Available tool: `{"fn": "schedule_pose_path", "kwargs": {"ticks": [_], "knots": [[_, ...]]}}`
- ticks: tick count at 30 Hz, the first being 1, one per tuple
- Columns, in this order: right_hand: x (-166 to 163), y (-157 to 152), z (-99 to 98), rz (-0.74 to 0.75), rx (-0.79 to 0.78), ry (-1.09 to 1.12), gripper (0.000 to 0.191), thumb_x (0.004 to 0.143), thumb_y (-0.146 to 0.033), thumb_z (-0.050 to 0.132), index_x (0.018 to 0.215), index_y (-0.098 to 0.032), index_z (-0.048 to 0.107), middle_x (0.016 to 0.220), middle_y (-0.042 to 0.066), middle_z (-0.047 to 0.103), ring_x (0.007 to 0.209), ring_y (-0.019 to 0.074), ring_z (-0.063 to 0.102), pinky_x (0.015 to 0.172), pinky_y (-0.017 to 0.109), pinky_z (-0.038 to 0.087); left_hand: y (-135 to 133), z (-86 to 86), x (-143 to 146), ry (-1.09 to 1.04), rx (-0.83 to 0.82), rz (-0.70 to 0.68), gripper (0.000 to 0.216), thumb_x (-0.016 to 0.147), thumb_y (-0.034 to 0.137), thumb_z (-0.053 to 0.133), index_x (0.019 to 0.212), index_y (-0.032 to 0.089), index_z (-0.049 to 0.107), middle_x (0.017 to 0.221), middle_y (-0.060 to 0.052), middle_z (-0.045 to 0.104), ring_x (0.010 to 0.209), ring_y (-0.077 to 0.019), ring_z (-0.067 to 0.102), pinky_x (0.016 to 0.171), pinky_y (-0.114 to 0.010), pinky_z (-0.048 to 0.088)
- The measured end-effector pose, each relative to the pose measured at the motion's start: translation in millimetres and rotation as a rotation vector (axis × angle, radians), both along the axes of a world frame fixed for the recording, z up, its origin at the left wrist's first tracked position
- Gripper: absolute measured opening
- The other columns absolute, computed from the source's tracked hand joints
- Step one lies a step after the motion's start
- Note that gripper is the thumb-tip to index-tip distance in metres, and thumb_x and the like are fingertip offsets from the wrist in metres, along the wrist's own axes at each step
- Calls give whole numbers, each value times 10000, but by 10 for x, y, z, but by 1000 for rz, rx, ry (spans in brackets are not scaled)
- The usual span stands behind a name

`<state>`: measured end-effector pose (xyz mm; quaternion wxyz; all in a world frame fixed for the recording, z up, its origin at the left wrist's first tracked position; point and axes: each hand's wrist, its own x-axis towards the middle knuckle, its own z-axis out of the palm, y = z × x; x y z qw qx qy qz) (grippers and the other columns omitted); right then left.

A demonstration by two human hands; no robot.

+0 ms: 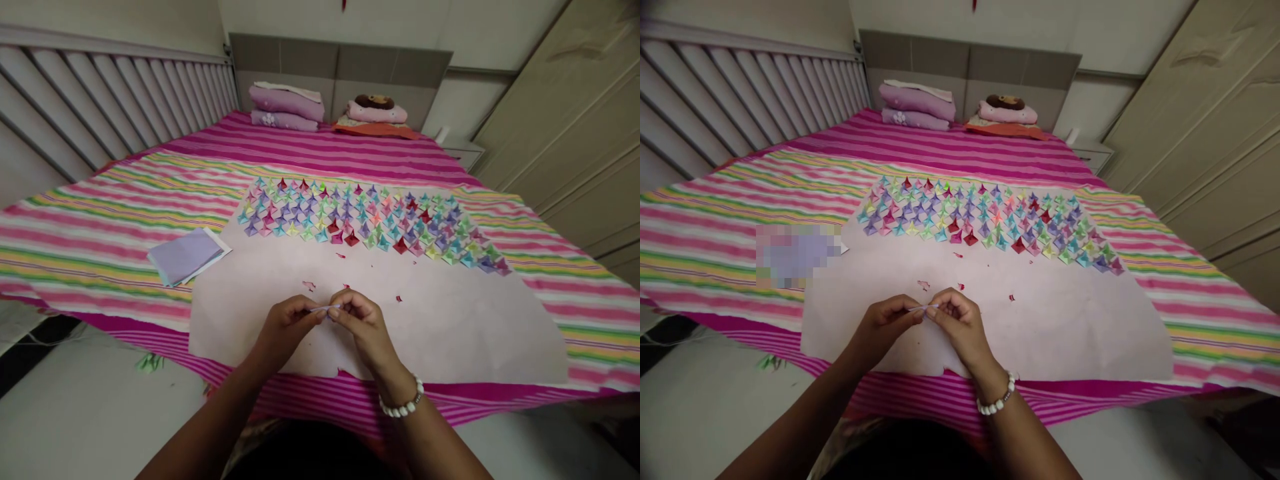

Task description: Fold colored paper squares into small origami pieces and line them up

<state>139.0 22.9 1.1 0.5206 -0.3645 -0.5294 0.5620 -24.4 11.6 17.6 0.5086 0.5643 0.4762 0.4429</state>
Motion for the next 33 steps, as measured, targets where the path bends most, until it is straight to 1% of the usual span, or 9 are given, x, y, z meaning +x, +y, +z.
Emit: {"fn": "schedule_pose_path", "kwargs": {"ticks": [5,11,13,16,21,24,28,31,33], "knots": [[-6,25,-4,46,-63,17,129,727,-300,742,724,-204,655,659,-23,579,616,125,480,598,261,375,7,-1,-15,48,122,-10,182,774,313,661,683,157,674,688,-18,615,678,-137,543,646,-274,413],[-36,50,19,-27,-94,36,181,706,-316,737,617,-198,633,576,-28,572,568,124,491,588,266,390,15,12,25,-97,-104,82,205,724,355,688,655,162,677,617,-3,618,645,-138,545,631,-271,433],[-48,66,-1,-45,-107,34,188,697,-321,738,602,-198,631,551,-32,564,556,124,488,587,266,390,33,-10,33,-112,-117,107,216,730,361,671,641,164,673,611,-6,621,647,-143,548,641,-278,440],[-68,107,-50,-61,-174,49,201,659,-329,759,584,-195,630,526,-33,568,538,121,485,583,264,391,84,-96,47,-150,-127,119,230,730,355,663,601,165,647,586,3,603,627,-130,529,632,-266,425],[-108,196,-109,-24,-367,161,206,600,-324,790,631,-182,645,564,-28,611,517,106,510,558,249,388,194,-257,93,-239,-276,152,293,710,401,672,577,151,596,544,20,572,540,-93,485,570,-239,381],[-116,254,-127,-41,-372,228,219,583,-298,809,687,-184,652,573,-41,613,488,90,505,524,232,371,246,-287,111,-202,-298,117,325,727,440,658,609,142,600,575,12,581,553,-94,504,570,-235,389],[-118,347,-176,-56,-405,292,225,578,-280,818,654,-173,635,537,-49,585,465,77,487,493,219,357,303,-296,104,-93,-183,140,339,799,471,573,792,141,648,696,-21,632,670,-138,583,617,-259,452],[-122,419,-239,-68,-447,321,233,580,-281,819,642,-164,628,510,-44,574,464,80,483,483,216,357,337,-311,68,20,31,264,234,795,385,601,862,164,638,785,-29,645,738,-155,598,646,-271,486],[-127,457,-280,-71,-456,336,240,582,-285,821,640,-160,625,501,-42,572,460,77,479,480,213,359,358,-323,36,126,208,278,132,785,302,620,829,180,644,824,-31,642,767,-155,590,681,-275,488]]}}
